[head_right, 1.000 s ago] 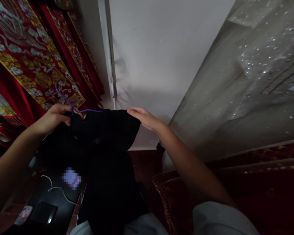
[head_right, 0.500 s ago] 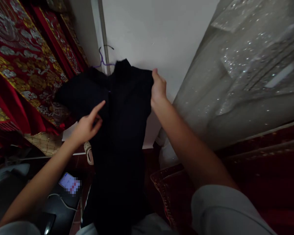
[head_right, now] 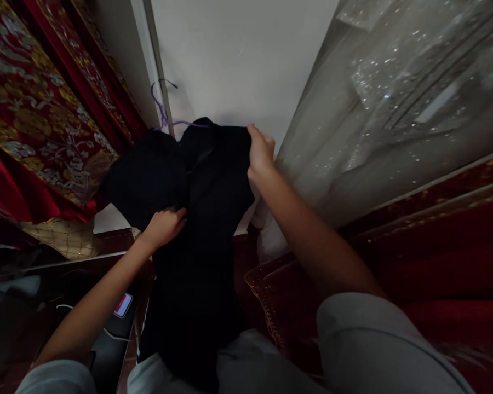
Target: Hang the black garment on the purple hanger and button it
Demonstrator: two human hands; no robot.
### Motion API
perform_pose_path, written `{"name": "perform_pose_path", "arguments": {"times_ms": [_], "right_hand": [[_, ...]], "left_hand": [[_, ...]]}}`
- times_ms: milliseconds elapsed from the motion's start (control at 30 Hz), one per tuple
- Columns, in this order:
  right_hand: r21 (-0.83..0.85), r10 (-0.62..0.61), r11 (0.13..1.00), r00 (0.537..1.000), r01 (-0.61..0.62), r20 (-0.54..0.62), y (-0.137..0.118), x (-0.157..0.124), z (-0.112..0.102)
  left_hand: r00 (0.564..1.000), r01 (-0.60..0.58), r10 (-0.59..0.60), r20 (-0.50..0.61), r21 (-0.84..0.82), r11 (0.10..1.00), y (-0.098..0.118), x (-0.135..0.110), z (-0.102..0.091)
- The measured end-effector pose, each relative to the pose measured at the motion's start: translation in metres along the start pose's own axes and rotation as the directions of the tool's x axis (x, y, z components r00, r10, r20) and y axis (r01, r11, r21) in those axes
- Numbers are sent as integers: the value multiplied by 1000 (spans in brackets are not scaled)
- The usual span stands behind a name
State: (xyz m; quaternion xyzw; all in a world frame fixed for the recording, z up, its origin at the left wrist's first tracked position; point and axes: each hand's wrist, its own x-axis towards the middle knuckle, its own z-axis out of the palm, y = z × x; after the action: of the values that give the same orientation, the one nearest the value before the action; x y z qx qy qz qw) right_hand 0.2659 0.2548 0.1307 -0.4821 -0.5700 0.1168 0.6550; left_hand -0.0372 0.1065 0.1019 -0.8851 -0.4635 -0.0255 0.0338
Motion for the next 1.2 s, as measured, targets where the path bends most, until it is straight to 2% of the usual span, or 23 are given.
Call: {"name": "perform_pose_path", "arguments": {"times_ms": [33,100,133,200,267,333,400,467,500,567,667,767,900,967,1100,1200], "right_hand": [[-15,41,999,991,-43,-128,1,-6,3],[-49,39,997,937,-59,-346,-5,-29,10],[-66,-11,998,921,-15,-388,-12,-47,13],[5,-68,997,927,76,-368,-32,-92,20],[171,-9,984,964,56,-267,-52,-145,26],[319,125,944,988,-88,-96,-68,-196,30],[384,232,882,961,-273,150,-75,-235,33],[377,240,851,910,-365,340,-77,-257,35],[365,224,852,891,-375,395,-78,-262,37],[353,180,870,888,-344,423,-81,-264,40],[375,131,893,940,-250,315,-90,-261,45],[374,73,917,979,-141,189,-96,-264,46],[337,-5,941,990,-44,144,-93,-270,39],[314,-28,949,991,-15,133,-91,-269,35],[275,-115,959,983,73,142,-96,-265,33],[294,-155,951,970,95,188,-104,-263,35]], "left_hand": [[1000,-10,10,-21,-41,999,2,-5,4],[995,4,-23,-100,-182,983,9,-15,15],[985,22,-69,-157,-280,960,13,-19,22],[935,26,-196,-295,-495,869,26,-26,38],[848,-33,-351,-397,-701,713,42,-29,54],[736,-123,-534,-416,-858,500,57,-32,67],[635,-229,-676,-374,-927,297,70,-37,77],[580,-311,-736,-349,-930,196,76,-43,80],[575,-330,-739,-350,-926,181,77,-47,80],[577,-346,-730,-365,-920,187,75,-52,76],[565,-356,-730,-384,-912,204,74,-55,67],[553,-364,-752,-359,-916,169,80,-52,61],[608,-352,-716,-343,-925,144,87,-49,60],[616,-351,-694,-373,-919,181,88,-50,60],[561,-347,-693,-453,-889,301,85,-54,59],[540,-312,-687,-486,-874,373,81,-62,57]]}}
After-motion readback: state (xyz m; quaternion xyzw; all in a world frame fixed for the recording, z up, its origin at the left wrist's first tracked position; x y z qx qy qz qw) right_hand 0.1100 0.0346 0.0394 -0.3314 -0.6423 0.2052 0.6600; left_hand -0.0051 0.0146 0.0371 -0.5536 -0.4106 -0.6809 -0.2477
